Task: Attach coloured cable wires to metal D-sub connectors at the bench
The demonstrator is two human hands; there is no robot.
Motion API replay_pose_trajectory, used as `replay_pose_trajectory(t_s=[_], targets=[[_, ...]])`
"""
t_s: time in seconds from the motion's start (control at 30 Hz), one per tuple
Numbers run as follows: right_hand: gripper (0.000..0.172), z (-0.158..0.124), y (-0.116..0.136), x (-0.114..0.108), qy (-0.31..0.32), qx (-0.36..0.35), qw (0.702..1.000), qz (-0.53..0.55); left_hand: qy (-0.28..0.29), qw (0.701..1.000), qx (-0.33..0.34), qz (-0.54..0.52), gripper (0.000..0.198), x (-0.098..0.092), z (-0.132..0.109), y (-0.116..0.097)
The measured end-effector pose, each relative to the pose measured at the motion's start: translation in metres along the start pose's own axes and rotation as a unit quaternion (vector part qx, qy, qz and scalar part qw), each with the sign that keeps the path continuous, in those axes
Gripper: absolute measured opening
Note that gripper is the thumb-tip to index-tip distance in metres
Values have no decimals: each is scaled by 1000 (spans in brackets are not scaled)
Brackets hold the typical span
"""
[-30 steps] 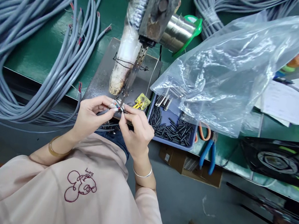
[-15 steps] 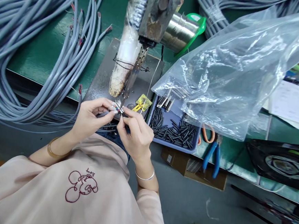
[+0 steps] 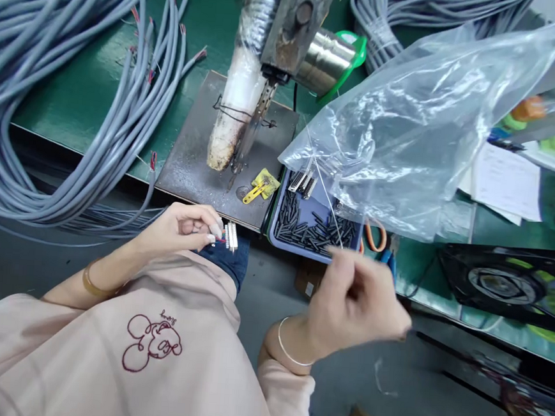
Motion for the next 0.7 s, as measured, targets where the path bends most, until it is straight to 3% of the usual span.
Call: replay_pose_trajectory(t_s=[0.03,0.13,0.27,0.37,0.53,0.63,0.7], targets=[[17,10,-2,0,5,-17,997,-81,0,999,3,-33,12,-2,-1,1],[34,38,-12,15,83,-119,973,-180,8,994,9,-111,23,-7,-3,2],[34,61,-39,30,161,-119,963,-182,52,988,5,-143,35,-2,-3,-3],[29,62,-39,35,185,-69,966,-166,57,988,6,-142,39,1,-2,-8],[13,33,13,26,95,-24,992,-77,-3,993,-4,-119,28,-1,3,-7],[6,13,48,48,178,-36,982,47,-31,996,0,-89,20,0,4,-6],[10,5,60,62,205,-34,975,84,-33,997,4,-71,18,2,4,-7]])
Point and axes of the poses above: each hand's wrist, its own z-axis towards the middle knuckle, its own x-axis out of the palm, y = z × x, the point moved 7 cm from there along z, towards the middle knuckle, and after that the axes turned 12 degrees about y, right-handed, at the moved point
